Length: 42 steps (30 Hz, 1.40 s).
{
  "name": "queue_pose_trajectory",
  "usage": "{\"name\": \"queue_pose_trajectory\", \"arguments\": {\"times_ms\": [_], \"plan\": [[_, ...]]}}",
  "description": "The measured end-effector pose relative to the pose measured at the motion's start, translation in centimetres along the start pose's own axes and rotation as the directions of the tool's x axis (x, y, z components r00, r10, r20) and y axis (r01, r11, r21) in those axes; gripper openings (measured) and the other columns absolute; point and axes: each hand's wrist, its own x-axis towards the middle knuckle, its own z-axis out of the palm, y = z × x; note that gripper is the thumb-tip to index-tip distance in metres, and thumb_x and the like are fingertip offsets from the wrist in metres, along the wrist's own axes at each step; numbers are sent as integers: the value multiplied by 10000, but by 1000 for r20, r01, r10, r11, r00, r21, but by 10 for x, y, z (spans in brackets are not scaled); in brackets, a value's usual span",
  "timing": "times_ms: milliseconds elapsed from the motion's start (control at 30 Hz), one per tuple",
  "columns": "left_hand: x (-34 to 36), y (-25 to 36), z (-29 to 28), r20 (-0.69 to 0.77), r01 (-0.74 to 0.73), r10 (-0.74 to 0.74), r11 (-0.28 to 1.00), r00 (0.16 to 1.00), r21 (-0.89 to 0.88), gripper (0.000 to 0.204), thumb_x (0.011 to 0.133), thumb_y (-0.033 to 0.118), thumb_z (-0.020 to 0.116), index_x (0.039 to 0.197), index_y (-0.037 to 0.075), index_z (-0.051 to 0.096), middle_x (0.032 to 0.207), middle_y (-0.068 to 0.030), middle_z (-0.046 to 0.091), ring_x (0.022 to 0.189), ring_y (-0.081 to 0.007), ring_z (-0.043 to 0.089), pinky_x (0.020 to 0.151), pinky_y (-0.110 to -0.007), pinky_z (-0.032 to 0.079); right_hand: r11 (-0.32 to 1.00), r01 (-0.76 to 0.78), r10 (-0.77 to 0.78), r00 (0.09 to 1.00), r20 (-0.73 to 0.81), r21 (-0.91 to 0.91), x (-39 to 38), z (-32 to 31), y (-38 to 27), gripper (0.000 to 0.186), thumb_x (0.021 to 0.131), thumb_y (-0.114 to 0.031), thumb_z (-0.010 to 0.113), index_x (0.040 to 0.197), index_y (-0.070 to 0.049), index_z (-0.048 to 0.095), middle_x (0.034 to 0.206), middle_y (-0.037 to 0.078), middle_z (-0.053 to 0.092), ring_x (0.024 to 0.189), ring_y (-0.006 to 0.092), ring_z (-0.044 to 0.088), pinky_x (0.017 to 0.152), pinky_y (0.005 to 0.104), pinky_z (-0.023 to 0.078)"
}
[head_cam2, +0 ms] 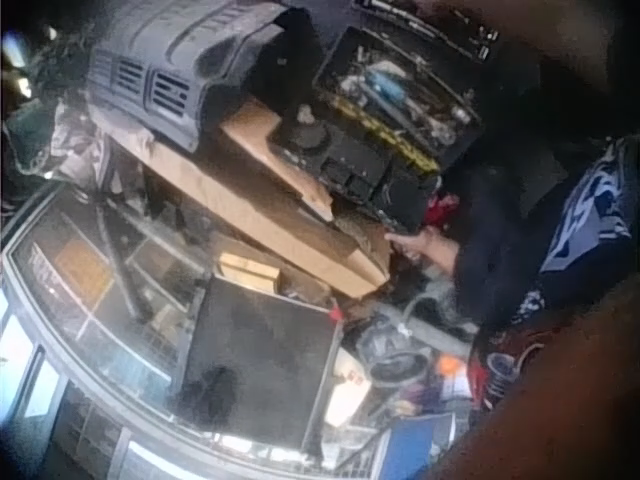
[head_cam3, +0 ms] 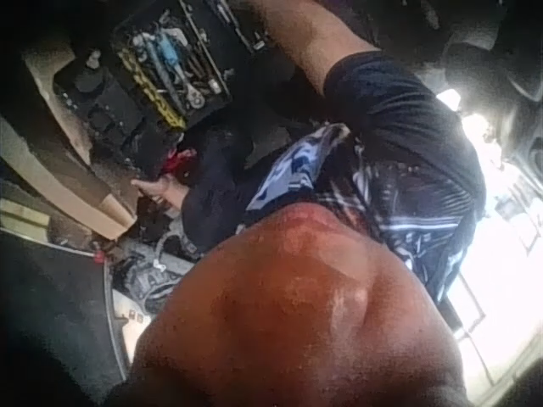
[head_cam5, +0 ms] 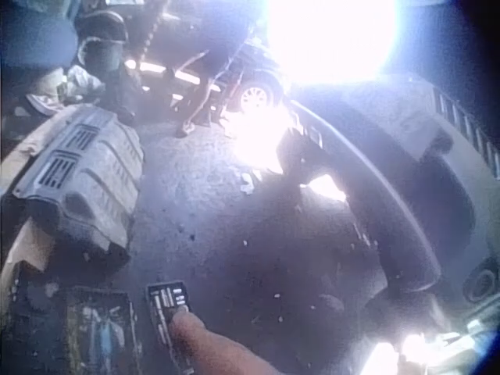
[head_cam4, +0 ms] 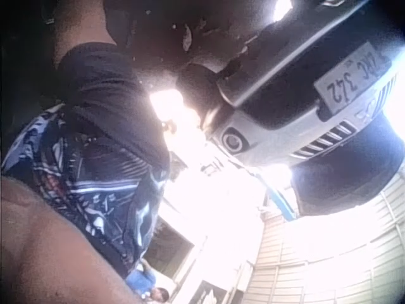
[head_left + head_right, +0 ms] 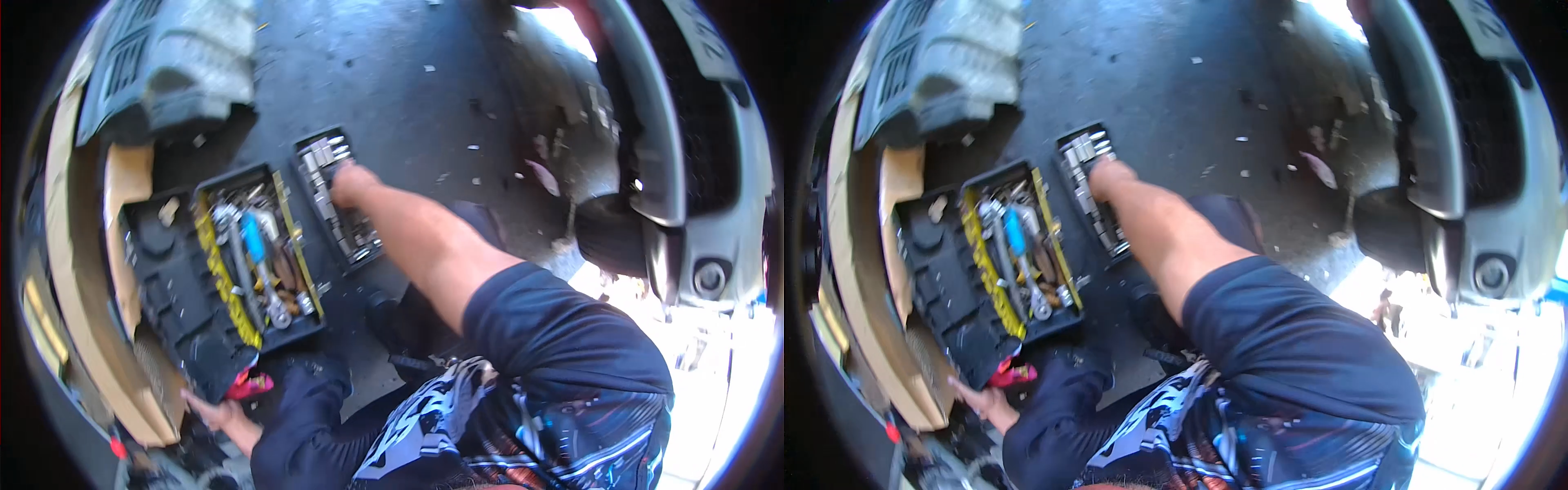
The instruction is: Cleaning and organizing mechanical tools while working on a vehicle engine bay.
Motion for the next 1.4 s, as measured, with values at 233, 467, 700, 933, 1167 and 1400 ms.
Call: {"name": "queue_pose_trajectory", "arguments": {"times_ms": [233,467,700,933,1167,1400], "plan": [[33,72,28,540,560,-447,-100,713,-822,543,1000,440,390,1272,-15,508,1264,-144,572,1167,-260,549,1036,-413,400,984,75,-71,997,28,-163,24,5,45,466,875,-410,588,966,36,684,967,216,681,897,315,676,789,417,537],[32,61,13,450,501,-437,1,778,-865,554,996,484,384,1170,-18,540,1169,-144,612,1104,-247,581,1002,-400,425,989,88,-93,995,-44,-118,13,-1,28,543,834,-426,602,1024,79,657,1048,278,648,1031,365,633,888,410,507],[35,65,18,454,500,-465,-27,760,-865,571,1000,497,347,1139,-12,564,1123,-132,630,1070,-235,593,984,-387,428,974,193,-178,976,-126,118,-9,-67,21,432,823,-331,606,865,96,655,695,214,651,685,302,688,676,408,536],[32,59,18,518,521,-337,-88,787,-849,513,984,473,418,1205,28,544,1185,-119,614,1127,-239,582,1021,-402,418,938,307,-284,947,-150,160,-77,-81,-22,504,849,-378,662,907,121,614,708,220,660,585,275,684,629,389,545],[31,58,19,494,510,-380,-64,782,-858,519,985,483,410,1200,28,538,1169,-110,619,1112,-236,587,1010,-398,424,899,296,-317,948,12,322,-113,-26,-89,505,844,-373,676,922,121,608,711,202,673,635,275,701,676,376,556],[33,68,19,502,543,-416,-23,758,-839,579,997,492,358,1140,-36,547,1090,-130,628,1022,-212,606,935,-349,460,940,268,-285,957,51,210,-95,20,-134,529,849,-430,636,938,90,662,825,214,693,891,333,683,845,401,522]]}}
